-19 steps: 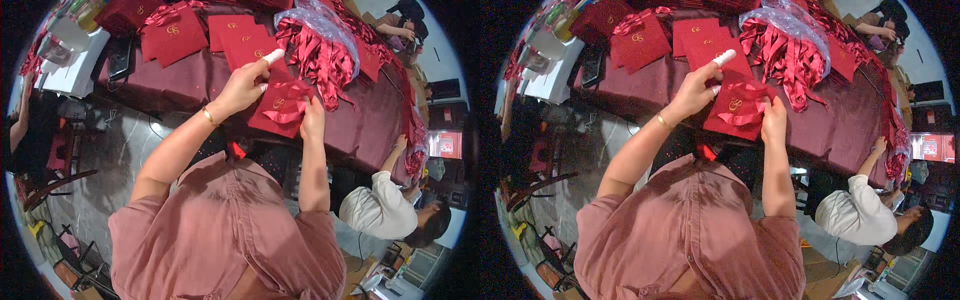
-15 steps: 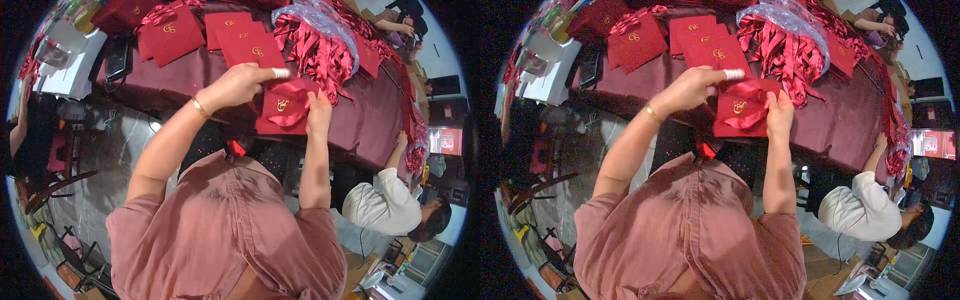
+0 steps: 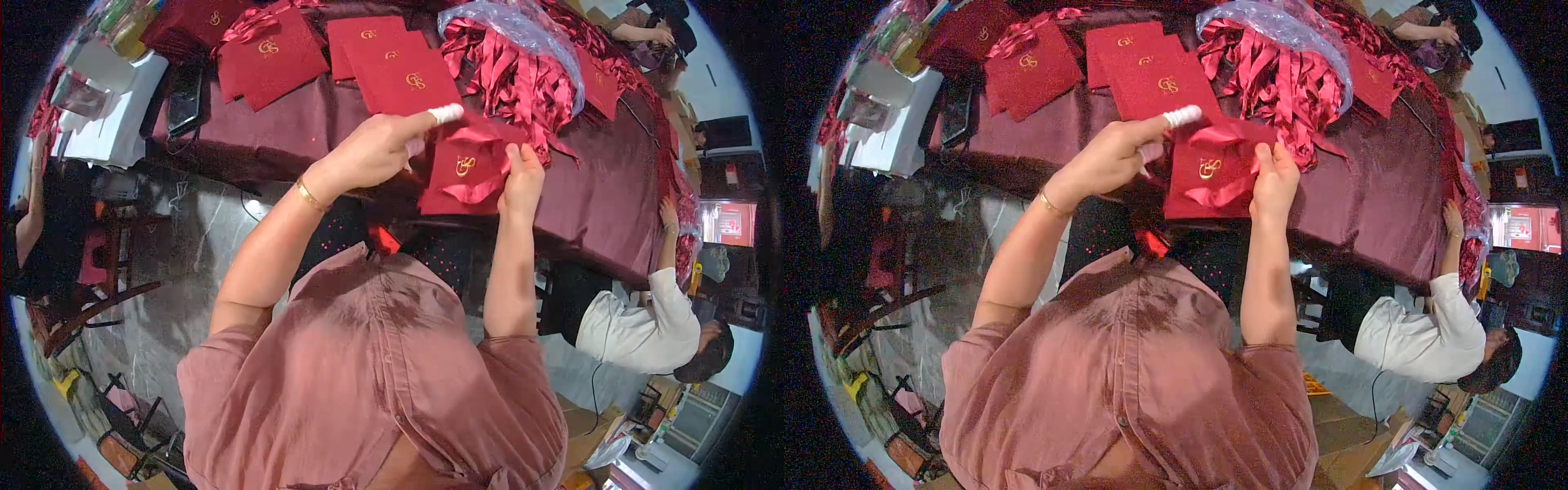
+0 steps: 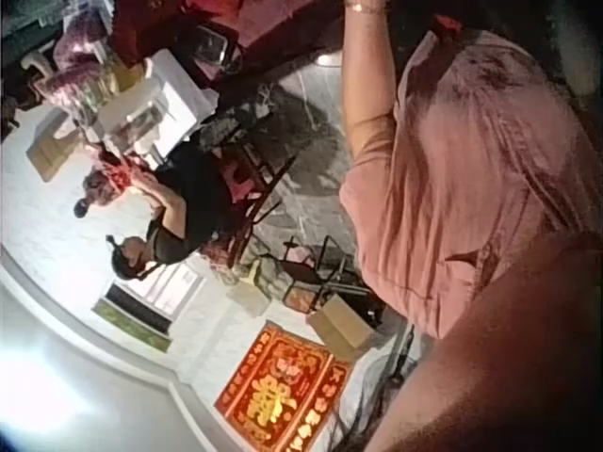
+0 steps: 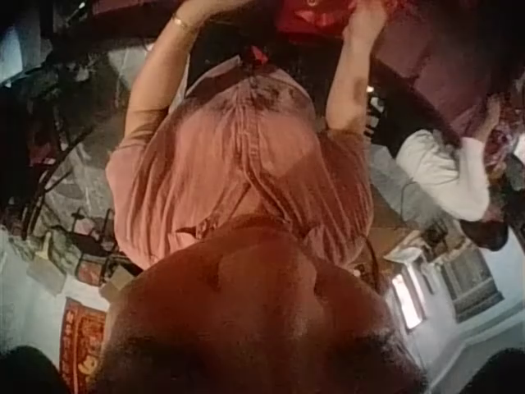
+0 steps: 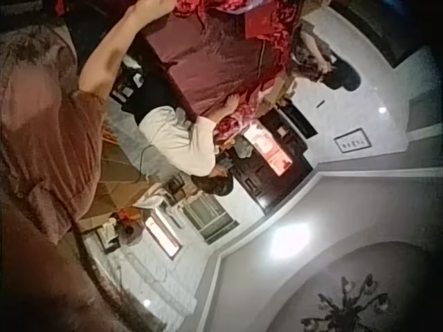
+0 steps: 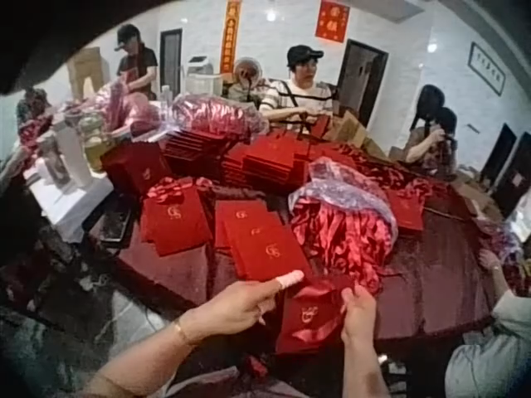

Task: The person attaches ribbons to red gift bags by hand, tying ribbon handles onto each bag.

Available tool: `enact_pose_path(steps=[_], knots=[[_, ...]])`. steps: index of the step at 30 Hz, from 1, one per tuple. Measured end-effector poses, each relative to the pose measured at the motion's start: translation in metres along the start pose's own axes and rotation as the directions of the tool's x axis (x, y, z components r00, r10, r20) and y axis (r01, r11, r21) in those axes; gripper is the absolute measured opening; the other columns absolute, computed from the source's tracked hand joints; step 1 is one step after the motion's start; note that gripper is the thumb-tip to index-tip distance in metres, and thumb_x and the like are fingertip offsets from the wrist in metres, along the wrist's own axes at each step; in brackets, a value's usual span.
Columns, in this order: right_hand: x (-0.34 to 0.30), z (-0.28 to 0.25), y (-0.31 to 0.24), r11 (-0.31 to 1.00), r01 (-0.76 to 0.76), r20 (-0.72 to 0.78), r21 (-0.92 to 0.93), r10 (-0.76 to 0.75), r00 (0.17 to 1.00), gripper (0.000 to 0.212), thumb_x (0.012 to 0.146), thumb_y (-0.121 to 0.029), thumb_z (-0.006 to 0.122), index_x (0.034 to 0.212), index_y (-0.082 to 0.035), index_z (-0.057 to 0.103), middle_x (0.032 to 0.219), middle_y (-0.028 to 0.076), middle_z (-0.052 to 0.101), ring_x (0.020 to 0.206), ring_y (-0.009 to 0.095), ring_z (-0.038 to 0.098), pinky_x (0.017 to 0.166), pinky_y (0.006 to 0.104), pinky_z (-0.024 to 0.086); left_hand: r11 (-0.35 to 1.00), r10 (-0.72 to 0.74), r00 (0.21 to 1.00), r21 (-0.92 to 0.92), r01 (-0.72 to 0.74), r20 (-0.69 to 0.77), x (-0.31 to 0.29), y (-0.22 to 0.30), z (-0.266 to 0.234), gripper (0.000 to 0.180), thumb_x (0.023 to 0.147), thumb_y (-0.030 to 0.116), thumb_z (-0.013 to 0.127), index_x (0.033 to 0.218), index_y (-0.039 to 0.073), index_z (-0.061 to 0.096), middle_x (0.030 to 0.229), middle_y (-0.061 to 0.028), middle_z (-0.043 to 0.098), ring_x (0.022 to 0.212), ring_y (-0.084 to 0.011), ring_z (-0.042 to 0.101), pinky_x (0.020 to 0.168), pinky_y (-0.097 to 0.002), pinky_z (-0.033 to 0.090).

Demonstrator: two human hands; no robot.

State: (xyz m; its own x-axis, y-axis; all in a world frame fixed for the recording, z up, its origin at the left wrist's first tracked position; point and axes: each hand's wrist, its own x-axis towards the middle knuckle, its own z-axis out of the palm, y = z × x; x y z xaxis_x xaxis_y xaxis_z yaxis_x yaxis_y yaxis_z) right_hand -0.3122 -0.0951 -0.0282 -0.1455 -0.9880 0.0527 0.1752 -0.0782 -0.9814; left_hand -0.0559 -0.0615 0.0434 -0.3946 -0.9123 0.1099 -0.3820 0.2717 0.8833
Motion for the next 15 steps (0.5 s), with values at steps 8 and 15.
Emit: enact_pose_path(steps=[8, 15], knots=[[0.004, -0.002, -0.002, 0.99, -0.007, -0.1, 0.143, 0.022, 0.995, 0.013, 0.092, -0.008, 0.06, 0.1, 0.001, 0.062, 0.093, 0.0, 0.062, 0.083, 0.009, 0.054, 0.079, 0.0241, 0.043, 0.93, 0.278, 0.885, 0.335, -0.15, -0.374, -0.018, -0.003, 0.017, 0.048, 0.073, 0.004, 0.068, 0.12, 0.007, 0.057, 0.089, -0.0108, 0.063, 0.082, -0.0318, 0.059, 0.076, -0.0432, 0.048], [-0.001, 0.0, 0.002, 0.999, 0.043, -0.06, 0.028, -0.041, 0.997, 0.015, 0.091, -0.009, 0.061, 0.101, 0.002, 0.062, 0.094, 0.001, 0.062, 0.085, 0.009, 0.055, 0.078, 0.0244, 0.044, 0.998, 0.043, 0.999, -0.041, -0.044, -0.019, -0.025, 0.006, 0.028, 0.075, 0.075, -0.008, 0.063, 0.142, 0.013, 0.039, 0.081, -0.0103, 0.058, 0.082, -0.027, 0.06, 0.079, -0.0388, 0.048]])
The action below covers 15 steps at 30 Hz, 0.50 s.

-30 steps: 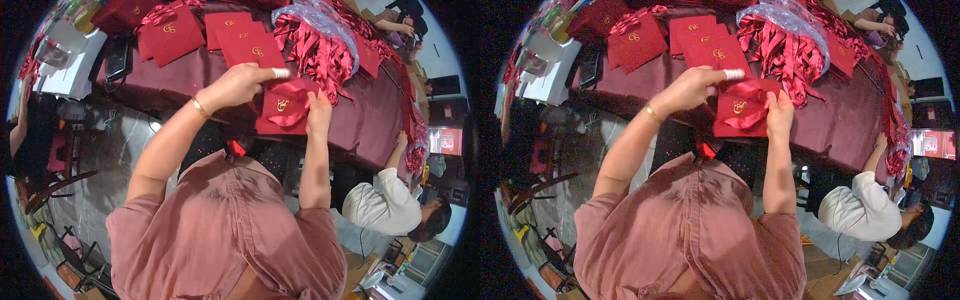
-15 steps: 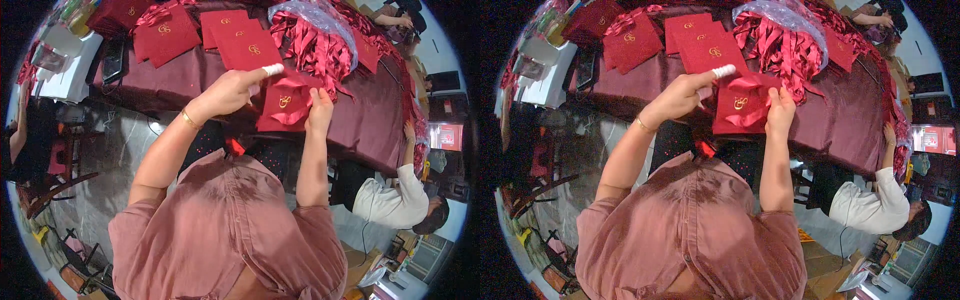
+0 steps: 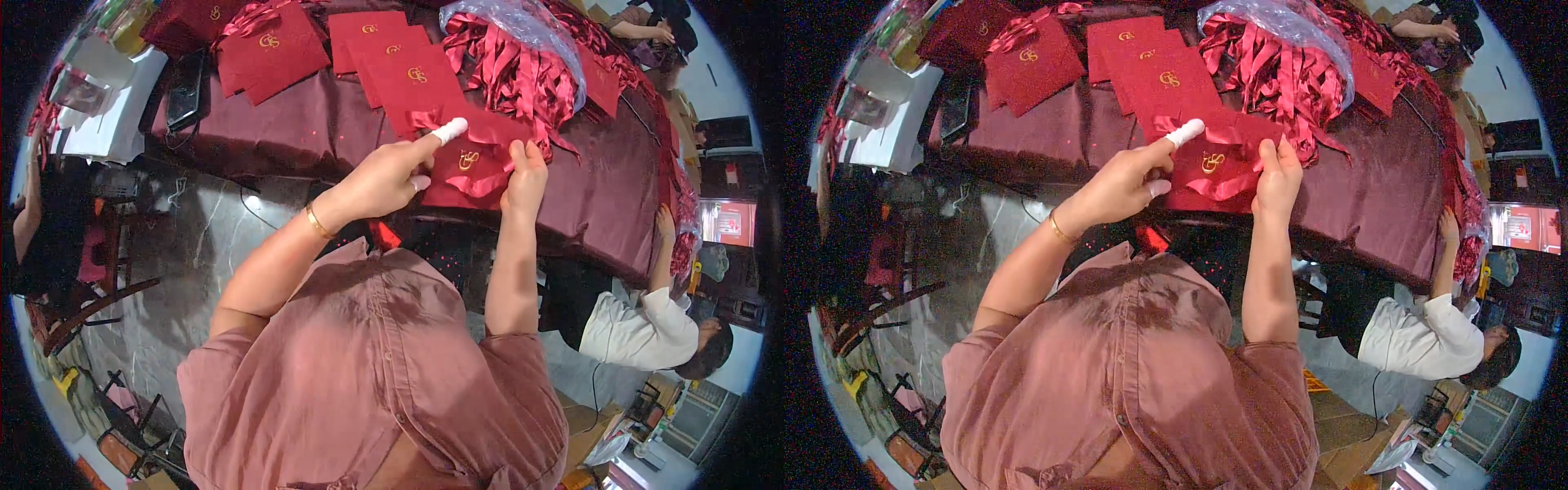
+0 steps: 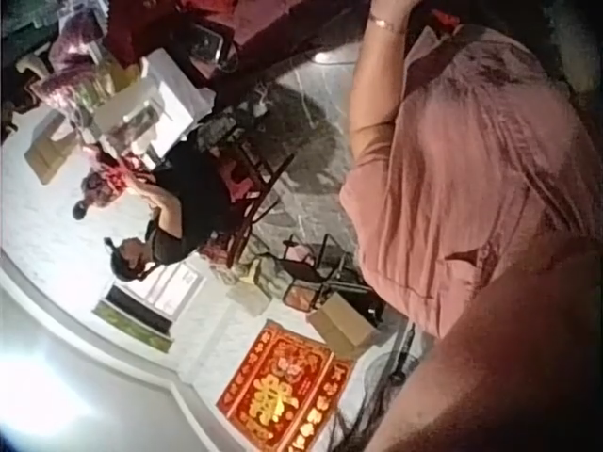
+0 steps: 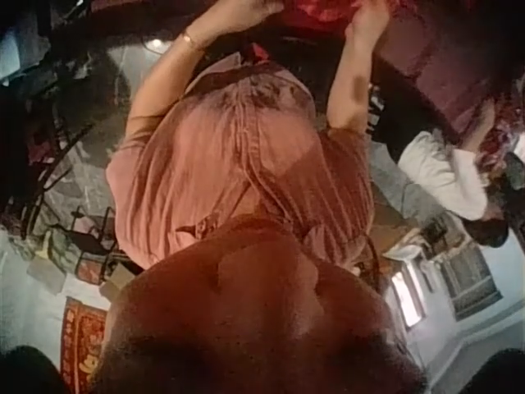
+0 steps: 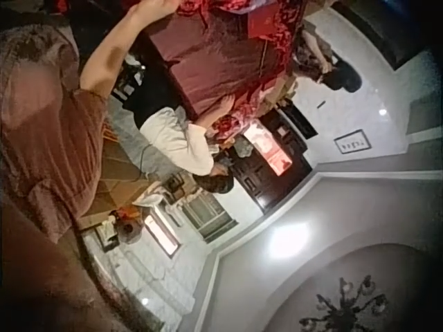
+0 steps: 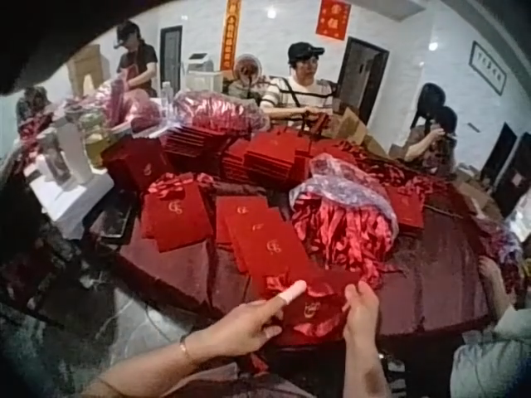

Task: The person attaches ribbons to red gift bags by hand, tying ribbon handles onto each bag.

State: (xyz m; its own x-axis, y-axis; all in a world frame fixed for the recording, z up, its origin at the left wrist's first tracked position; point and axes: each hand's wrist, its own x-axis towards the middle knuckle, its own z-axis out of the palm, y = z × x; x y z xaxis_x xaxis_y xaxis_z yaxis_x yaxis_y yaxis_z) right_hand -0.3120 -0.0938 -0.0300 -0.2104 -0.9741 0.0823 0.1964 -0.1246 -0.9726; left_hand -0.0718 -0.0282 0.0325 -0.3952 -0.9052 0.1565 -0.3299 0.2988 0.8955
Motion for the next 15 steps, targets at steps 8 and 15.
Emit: enact_pose_path(steps=[8, 15], knots=[[-0.013, 0.004, -0.003, 0.984, -0.155, 0.016, 0.089, 0.154, 0.988, 0.017, 0.092, -0.007, 0.058, 0.105, 0.003, 0.062, 0.097, 0.004, 0.065, 0.087, 0.012, 0.058, 0.082, 0.0262, 0.046, 0.988, 0.056, 0.992, -0.148, -0.039, 0.116, -0.003, 0.0, 0.002, 0.088, 0.077, -0.006, 0.062, 0.151, 0.018, 0.021, 0.093, -0.0142, 0.057, 0.079, -0.0247, 0.053, 0.082, -0.0324, 0.045], [-0.018, 0.003, -0.005, 1.0, -0.025, 0.034, 0.009, 0.025, 0.999, 0.013, 0.092, -0.006, 0.057, 0.102, 0.002, 0.062, 0.095, 0.004, 0.065, 0.084, 0.012, 0.058, 0.078, 0.0266, 0.047, 0.893, 0.208, 0.977, 0.397, -0.213, 0.057, -0.003, -0.002, 0.008, 0.074, 0.074, 0.0, 0.05, 0.144, 0.017, 0.036, 0.068, -0.0177, 0.058, 0.067, -0.0372, 0.058, 0.063, -0.0488, 0.046]])
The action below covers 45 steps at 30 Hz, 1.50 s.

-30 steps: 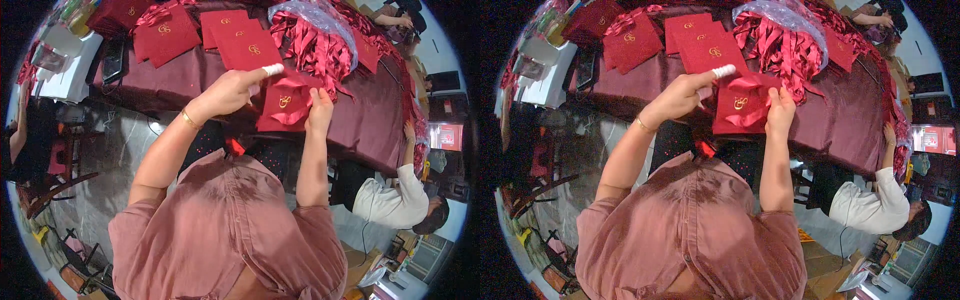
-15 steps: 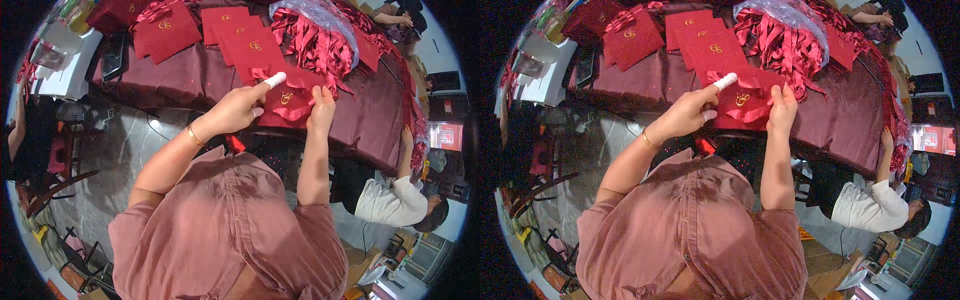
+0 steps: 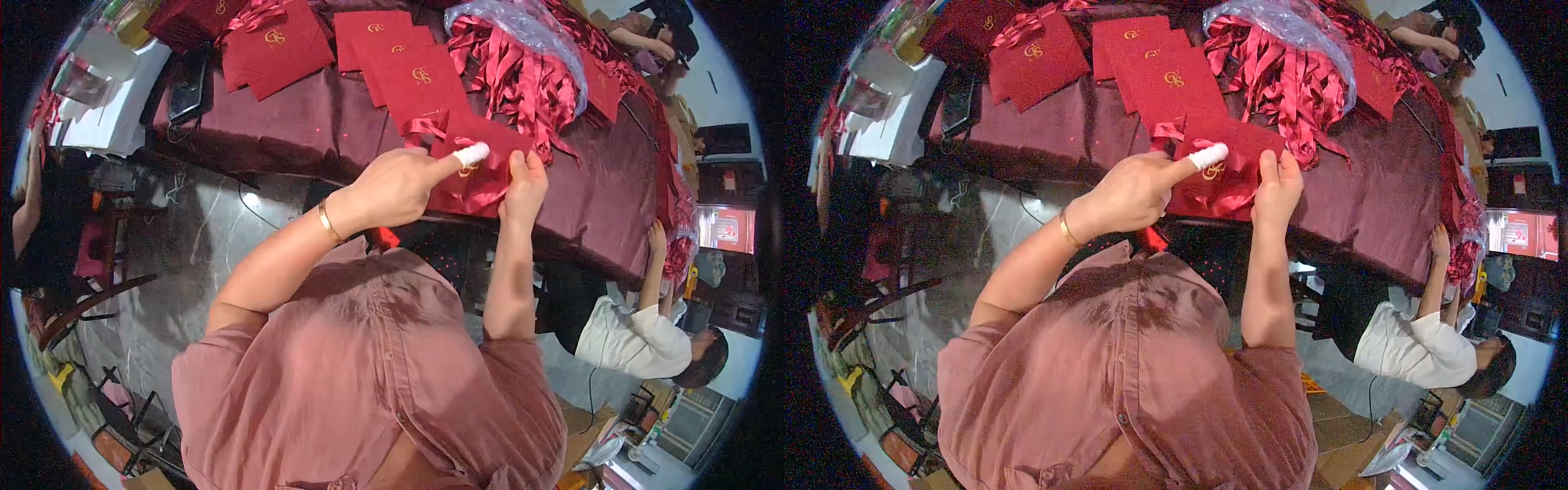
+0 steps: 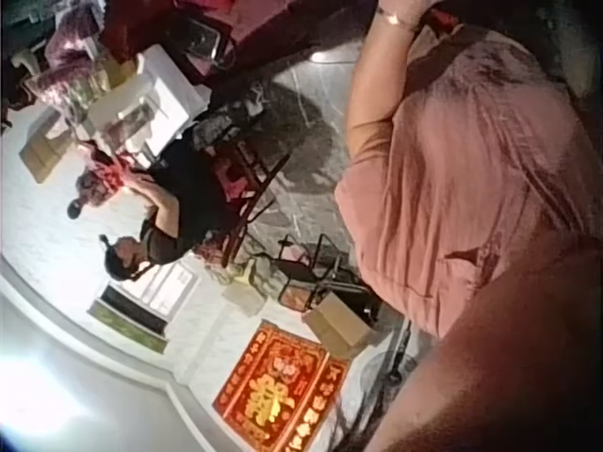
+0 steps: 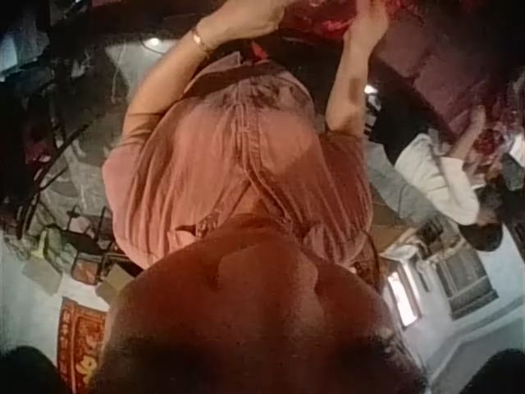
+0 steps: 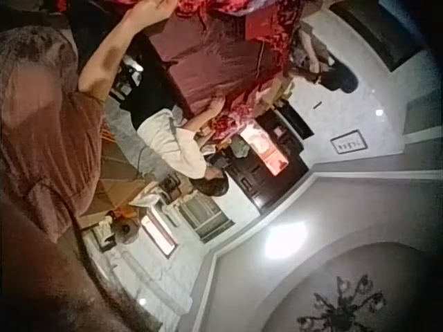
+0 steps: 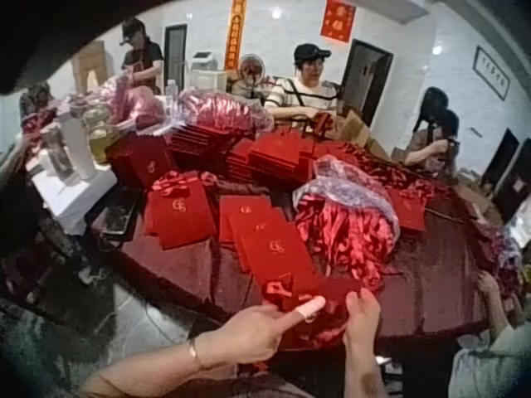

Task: The person attaches ribbons to red gift bags by hand, tying ribbon handles onto each bag.

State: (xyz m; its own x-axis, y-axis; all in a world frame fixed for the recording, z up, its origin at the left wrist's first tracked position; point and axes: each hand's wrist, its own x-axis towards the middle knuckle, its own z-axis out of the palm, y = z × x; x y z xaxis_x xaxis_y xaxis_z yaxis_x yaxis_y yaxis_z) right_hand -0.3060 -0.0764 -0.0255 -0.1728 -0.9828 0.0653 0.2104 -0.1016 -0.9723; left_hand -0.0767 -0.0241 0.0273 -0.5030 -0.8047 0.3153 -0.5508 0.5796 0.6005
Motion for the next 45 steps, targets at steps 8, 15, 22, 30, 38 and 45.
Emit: enact_pose_path(steps=[8, 15, 22, 30, 38, 45], knots=[[0.002, -0.003, -0.008, 0.993, 0.106, -0.101, -0.049, -0.111, 0.989, 0.019, 0.093, -0.005, 0.053, 0.109, 0.003, 0.061, 0.106, 0.006, 0.064, 0.095, 0.014, 0.058, 0.087, 0.0271, 0.045, 0.838, -0.415, 0.879, -0.474, 0.269, -0.234, 0.007, -0.011, 0.004, 0.042, 0.09, 0.008, 0.048, 0.132, 0.008, 0.045, 0.082, -0.022, 0.061, 0.077, -0.0364, 0.064, 0.071, -0.0424, 0.049], [-0.009, 0.014, -0.007, 0.997, 0.068, -0.098, 0.019, -0.066, 0.993, 0.005, 0.092, -0.005, 0.058, 0.095, -0.002, 0.06, 0.088, -0.003, 0.057, 0.078, 0.006, 0.05, 0.071, 0.0204, 0.041, 0.803, -0.528, 0.723, -0.539, 0.253, -0.446, 0.017, -0.017, 0.025, 0.03, 0.095, 0.022, 0.055, 0.115, 0.0, 0.051, 0.09, -0.0262, 0.064, 0.085, -0.0406, 0.065, 0.068, -0.0433, 0.05], [-0.008, 0.01, -0.003, 0.995, 0.09, -0.073, 0.04, -0.087, 0.994, 0.005, 0.092, -0.005, 0.058, 0.096, -0.002, 0.06, 0.089, -0.002, 0.058, 0.08, 0.007, 0.052, 0.073, 0.0212, 0.043, 0.889, -0.434, 0.676, -0.404, 0.215, -0.595, 0.018, -0.015, 0.029, 0.017, 0.094, 0.018, 0.057, 0.093, 0.001, 0.058, 0.077, -0.0199, 0.063, 0.07, -0.0371, 0.064, 0.057, -0.0407, 0.048], [0.011, 0.0, -0.007, 0.987, 0.139, -0.167, 0.081, -0.124, 0.978, 0.013, 0.092, -0.008, 0.059, 0.102, 0.0, 0.06, 0.1, 0.005, 0.063, 0.09, 0.012, 0.057, 0.081, 0.0274, 0.047, 0.873, -0.484, 0.576, -0.401, 0.277, -0.658, 0.0, -0.077, -0.019, 0.028, 0.097, 0.027, 0.054, 0.095, 0.002, 0.064, 0.056, -0.0062, 0.052, 0.049, -0.0111, 0.047, 0.048, -0.0272, 0.04], [0.011, 0.074, -0.002, 0.969, 0.016, 0.004, 0.248, -0.017, 1.0, 0.025, 0.092, -0.008, 0.058, 0.116, -0.002, 0.054, 0.113, 0.008, 0.061, 0.103, 0.021, 0.059, 0.095, 0.0391, 0.048, 0.602, -0.602, 0.703, -0.794, 0.086, -0.38, -0.015, -0.031, 0.0, 0.086, 0.086, 0.005, 0.064, 0.152, 0.015, 0.009, 0.119, -0.0116, 0.052, 0.095, -0.0164, 0.058, 0.077, -0.0306, 0.051], [0.003, 0.105, 0.01, 0.626, 0.511, 0.508, -0.59, -0.204, 0.837, 0.044, 0.088, -0.028, 0.065, 0.122, -0.003, 0.054, 0.121, 0.016, 0.057, 0.112, 0.027, 0.054, 0.094, 0.0375, 0.042, 0.723, -0.618, 0.498, -0.689, 0.055, -0.608, -0.028, -0.082, -0.096, 0.087, 0.081, -0.007, 0.059, 0.152, 0.014, 0.014, 0.108, -0.0099, 0.06, 0.086, -0.0158, 0.059, 0.072, -0.0303, 0.051]])
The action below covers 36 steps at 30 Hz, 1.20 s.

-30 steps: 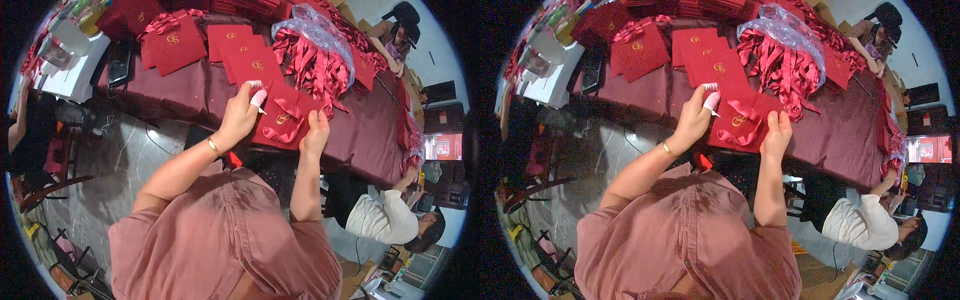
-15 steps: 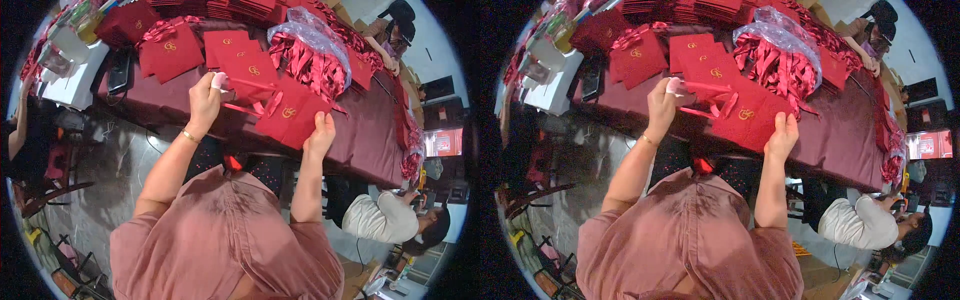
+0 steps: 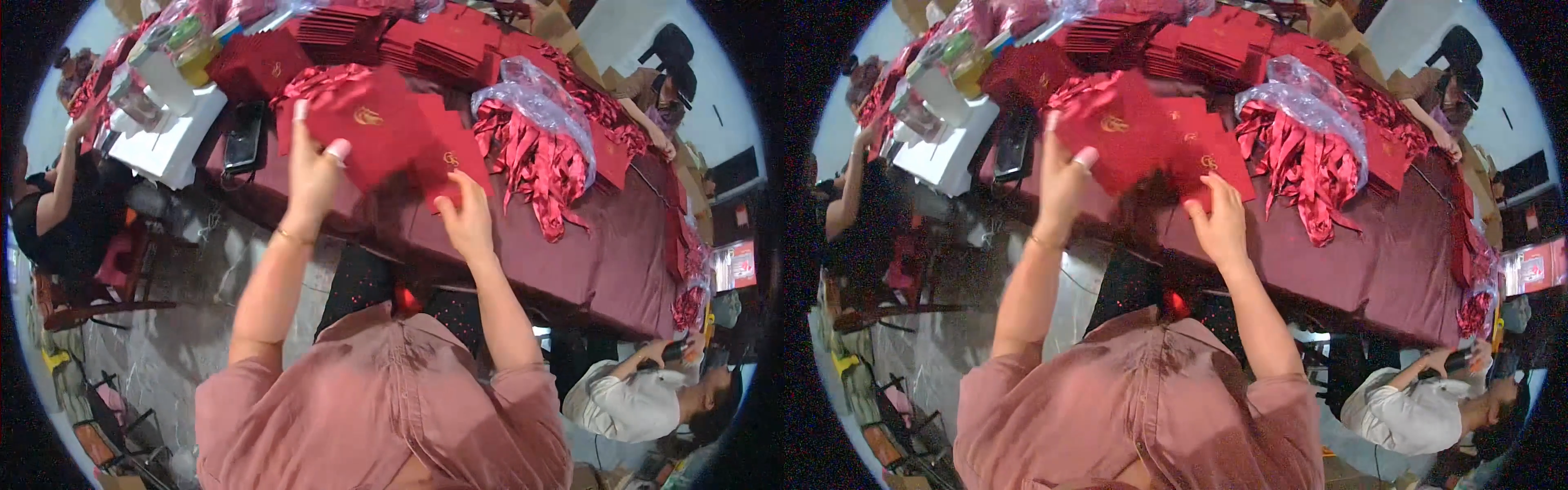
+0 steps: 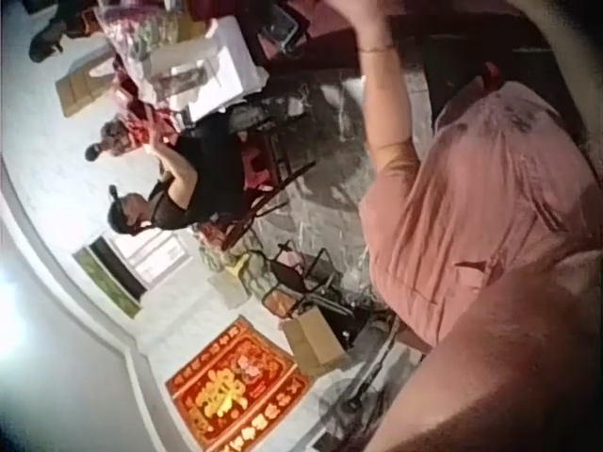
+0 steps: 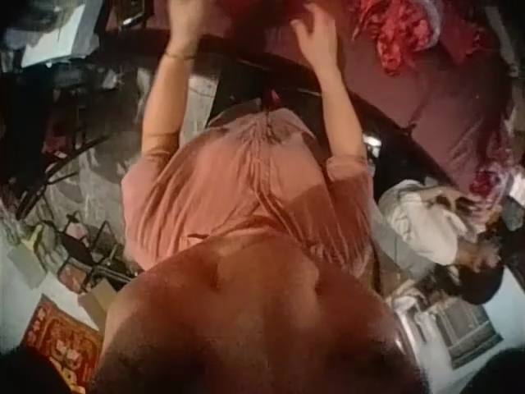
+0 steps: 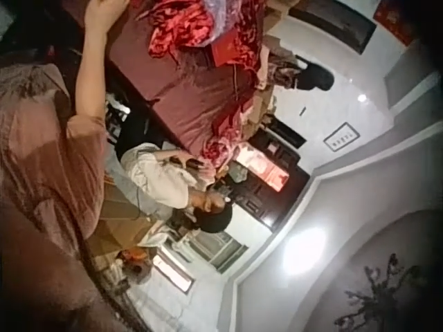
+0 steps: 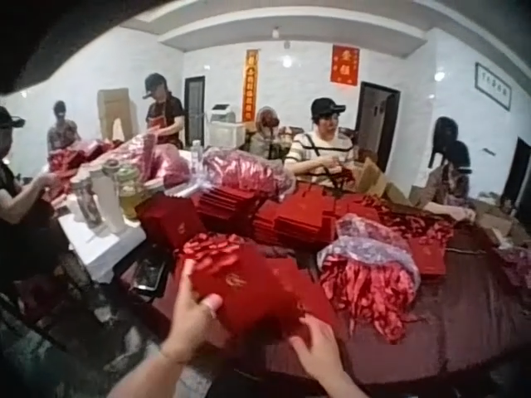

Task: The person attaches ribbons to red gift bags by hand, tying ribbon handles onto each bag.

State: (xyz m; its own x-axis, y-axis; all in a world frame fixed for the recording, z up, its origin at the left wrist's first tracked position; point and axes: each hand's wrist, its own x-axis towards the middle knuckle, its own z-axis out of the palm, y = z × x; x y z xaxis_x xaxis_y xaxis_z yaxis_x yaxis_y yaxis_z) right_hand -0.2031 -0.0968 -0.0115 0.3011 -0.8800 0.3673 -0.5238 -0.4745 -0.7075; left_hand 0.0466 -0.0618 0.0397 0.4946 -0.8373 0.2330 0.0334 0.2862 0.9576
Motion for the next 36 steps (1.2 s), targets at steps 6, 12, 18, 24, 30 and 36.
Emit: enact_pose_path(steps=[6, 12, 18, 24, 30, 36], knots=[[-0.017, -0.005, 0.018, 0.873, 0.121, 0.221, -0.472, -0.016, 0.975, 0.061, 0.083, -0.038, 0.066, 0.134, -0.009, 0.048, 0.145, 0.017, 0.039, 0.136, 0.033, 0.033, 0.108, 0.0526, 0.026, 0.451, 0.495, 0.868, 0.868, -0.207, -0.05, 0.045, -0.045, -0.055, 0.098, 0.071, 0.016, 0.079, 0.146, -0.004, 0.019, 0.133, -0.0267, 0.043, 0.119, -0.0423, 0.043, 0.103, -0.0469, 0.032], [-0.048, -0.032, 0.01, 0.857, 0.151, 0.264, -0.492, -0.018, 0.964, 0.057, 0.083, -0.035, 0.065, 0.132, -0.01, 0.05, 0.142, 0.016, 0.043, 0.133, 0.032, 0.038, 0.106, 0.0503, 0.029, 0.442, 0.519, 0.817, 0.74, -0.508, 0.251, -0.004, -0.042, 0.015, 0.069, 0.073, 0.009, 0.075, 0.135, 0.005, 0.045, 0.124, -0.0198, 0.053, 0.112, -0.037, 0.049, 0.099, -0.0438, 0.038], [-0.034, -0.077, 0.042, 0.888, 0.152, -0.003, -0.434, -0.17, 0.985, 0.03, 0.083, -0.008, 0.06, 0.113, -0.005, 0.063, 0.112, 0.015, 0.062, 0.104, 0.035, 0.058, 0.091, 0.0422, 0.045, 0.446, 0.256, 0.727, 0.589, -0.673, 0.637, -0.033, -0.06, 0.08, 0.058, 0.078, 0.02, 0.07, 0.13, 0.005, 0.05, 0.11, -0.0158, 0.06, 0.103, -0.0345, 0.056, 0.085, -0.0433, 0.046], [0.004, -0.096, 0.099, 0.771, 0.316, 0.134, -0.553, -0.292, 0.947, 0.034, 0.076, -0.002, 0.06, 0.108, -0.011, 0.065, 0.121, 0.013, 0.056, 0.108, 0.032, 0.053, 0.09, 0.0414, 0.046, 0.41, 0.032, 0.735, 0.661, -0.628, 0.678, -0.049, -0.062, 0.103, 0.067, 0.075, 0.014, 0.072, 0.135, 0.007, 0.045, 0.108, -0.0167, 0.059, 0.101, -0.0352, 0.056, 0.085, -0.0441, 0.046], [0.006, -0.099, 0.105, 0.781, 0.354, 0.125, -0.515, -0.34, 0.932, 0.009, 0.077, -0.01, 0.063, 0.084, -0.004, 0.06, 0.117, 0.012, 0.06, 0.113, 0.032, 0.052, 0.095, 0.0432, 0.042, 0.572, 0.013, 0.786, 0.64, -0.513, 0.618, -0.049, -0.058, 0.103, 0.071, 0.067, 0.007, 0.078, 0.131, 0.006, 0.046, 0.105, -0.0185, 0.059, 0.098, -0.0344, 0.057, 0.082, -0.0445, 0.047], [-0.003, -0.088, 0.078, 0.986, 0.098, -0.153, -0.137, -0.119, 0.981, 0.01, 0.081, -0.004, 0.06, 0.09, -0.002, 0.059, 0.089, 0.013, 0.065, 0.085, 0.031, 0.064, 0.087, 0.0439, 0.048, 0.821, -0.3, 0.773, 0.564, -0.089, 0.559, -0.037, -0.057, 0.091, 0.083, 0.073, -0.003, 0.069, 0.145, 0.01, 0.03, 0.102, -0.0214, 0.064, 0.077, -0.0269, 0.065, 0.065, -0.0355, 0.052]])
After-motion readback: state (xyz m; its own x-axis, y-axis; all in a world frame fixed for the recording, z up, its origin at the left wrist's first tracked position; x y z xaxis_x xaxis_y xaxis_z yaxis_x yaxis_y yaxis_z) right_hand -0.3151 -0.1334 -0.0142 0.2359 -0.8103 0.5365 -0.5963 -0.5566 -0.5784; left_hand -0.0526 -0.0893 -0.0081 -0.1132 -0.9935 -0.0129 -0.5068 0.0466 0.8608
